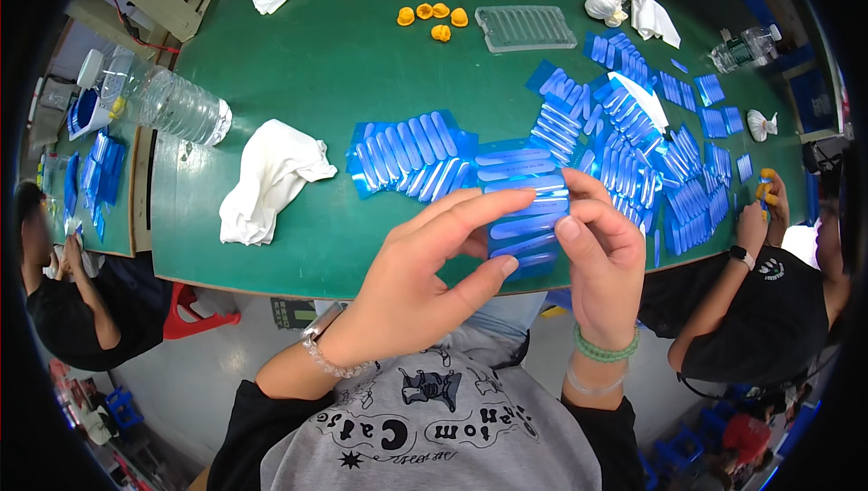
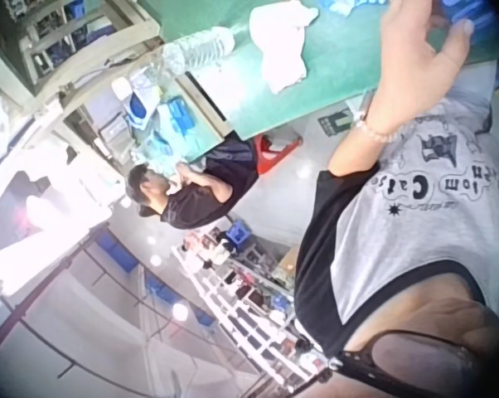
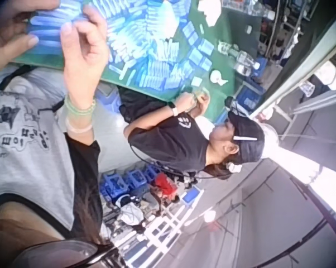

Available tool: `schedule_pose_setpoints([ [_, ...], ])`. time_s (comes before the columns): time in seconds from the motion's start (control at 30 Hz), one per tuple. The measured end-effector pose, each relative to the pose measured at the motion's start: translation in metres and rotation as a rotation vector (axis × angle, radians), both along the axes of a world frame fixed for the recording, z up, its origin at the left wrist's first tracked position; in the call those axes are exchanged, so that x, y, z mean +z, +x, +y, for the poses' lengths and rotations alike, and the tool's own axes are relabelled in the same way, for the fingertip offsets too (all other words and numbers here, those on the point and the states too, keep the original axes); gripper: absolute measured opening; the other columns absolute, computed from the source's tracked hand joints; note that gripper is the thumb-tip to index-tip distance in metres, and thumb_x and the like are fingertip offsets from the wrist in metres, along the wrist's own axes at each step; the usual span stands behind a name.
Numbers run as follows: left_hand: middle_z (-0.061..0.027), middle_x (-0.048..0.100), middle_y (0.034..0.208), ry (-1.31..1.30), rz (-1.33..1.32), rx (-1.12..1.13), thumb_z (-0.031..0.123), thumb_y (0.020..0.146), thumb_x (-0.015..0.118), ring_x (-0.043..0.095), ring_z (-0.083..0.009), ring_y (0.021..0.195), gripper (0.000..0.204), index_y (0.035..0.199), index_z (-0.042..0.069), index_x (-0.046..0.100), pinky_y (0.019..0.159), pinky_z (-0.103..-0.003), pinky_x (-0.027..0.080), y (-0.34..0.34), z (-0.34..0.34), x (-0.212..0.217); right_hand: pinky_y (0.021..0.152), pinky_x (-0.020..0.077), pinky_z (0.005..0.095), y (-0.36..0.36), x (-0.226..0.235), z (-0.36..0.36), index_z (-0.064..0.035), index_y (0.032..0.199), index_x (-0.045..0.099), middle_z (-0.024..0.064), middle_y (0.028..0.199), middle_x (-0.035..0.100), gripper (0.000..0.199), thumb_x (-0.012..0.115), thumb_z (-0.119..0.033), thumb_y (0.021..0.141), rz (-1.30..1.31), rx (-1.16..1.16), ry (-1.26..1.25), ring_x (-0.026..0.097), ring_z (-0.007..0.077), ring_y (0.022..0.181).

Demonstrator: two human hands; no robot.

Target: The person applies adhesive strips onto plastic sheets by hand, arranging, smoothing, and bending the sheets on the table.

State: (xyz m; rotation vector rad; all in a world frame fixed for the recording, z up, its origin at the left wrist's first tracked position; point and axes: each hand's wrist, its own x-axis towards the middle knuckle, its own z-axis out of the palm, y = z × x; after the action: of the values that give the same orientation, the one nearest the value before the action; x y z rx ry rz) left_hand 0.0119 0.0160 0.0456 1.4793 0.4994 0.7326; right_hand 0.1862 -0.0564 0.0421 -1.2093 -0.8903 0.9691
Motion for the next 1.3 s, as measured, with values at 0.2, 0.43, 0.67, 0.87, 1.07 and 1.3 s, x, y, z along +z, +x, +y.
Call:
schedule_pose_setpoints([
  [0.2,-0.0125,0.054,0.119,0.066,-0.019,0.023,-0.008,0.081,0.064,0.055,-0.018,0.107,0.043,0.122,-0.003,0.052,0.086,-0.03,0.051,0.004,-0.001,-0.005,0.082,0.0421,0.0251,-0.006,-0.004,-0.001,0.0003,0.086,0.063,0.0102,0.117,0.053,0.005,0.066,-0.002,0.083,0.089,-0.074,-0.008,0.051,0.0109,0.095],
  [0.43,-0.0123,0.062,0.11,0.145,0.065,0.21,-0.004,0.081,0.067,0.061,-0.0147,0.089,0.034,0.113,-0.005,0.057,0.079,-0.027,0.052,0.009,-0.006,-0.011,0.08,0.0409,0.024,-0.005,-0.008,-0.004,0.0001,0.086,0.063,0.0098,0.115,0.052,0.004,0.065,-0.002,0.083,0.052,-0.097,0.023,0.05,0.0105,0.094],
  [0.67,-0.0098,0.067,0.093,0.396,0.146,0.278,-0.001,0.074,0.075,0.063,-0.0139,0.077,0.038,0.109,0.0,0.061,0.069,-0.025,0.052,0.011,-0.006,-0.011,0.081,0.0382,0.0248,-0.008,-0.013,-0.005,0.0004,0.086,0.063,0.0087,0.113,0.052,0.007,0.065,-0.006,0.085,0.098,-0.142,0.052,0.047,0.0101,0.093],
  [0.87,-0.0099,0.067,0.091,0.512,0.073,0.313,-0.004,0.071,0.075,0.063,-0.0149,0.074,0.04,0.108,-0.001,0.061,0.062,-0.025,0.049,0.013,-0.005,-0.012,0.08,0.0384,0.0242,-0.01,-0.018,-0.005,0.0009,0.086,0.063,0.0084,0.112,0.052,0.008,0.065,-0.007,0.085,0.134,-0.147,0.079,0.047,0.0102,0.092],
  [1.07,-0.0127,0.065,0.096,0.447,0.013,0.282,-0.008,0.075,0.071,0.064,-0.0147,0.08,0.04,0.111,-0.004,0.054,0.07,-0.026,0.053,0.012,-0.006,-0.021,0.08,0.04,0.0253,-0.015,-0.013,-0.005,0.0018,0.089,0.062,0.0092,0.111,0.051,0.009,0.067,-0.003,0.083,0.079,-0.19,0.104,0.047,0.0116,0.094],
  [1.3,-0.0141,0.063,0.095,0.176,-0.03,0.185,-0.012,0.079,0.065,0.063,-0.0165,0.088,0.054,0.125,-0.003,0.04,0.077,-0.027,0.053,0.014,-0.003,-0.022,0.084,0.04,0.0271,-0.005,-0.018,-0.003,0.002,0.09,0.062,0.0107,0.11,0.051,0.011,0.068,-0.001,0.081,-0.081,-0.164,0.146,0.048,0.0153,0.098],
])
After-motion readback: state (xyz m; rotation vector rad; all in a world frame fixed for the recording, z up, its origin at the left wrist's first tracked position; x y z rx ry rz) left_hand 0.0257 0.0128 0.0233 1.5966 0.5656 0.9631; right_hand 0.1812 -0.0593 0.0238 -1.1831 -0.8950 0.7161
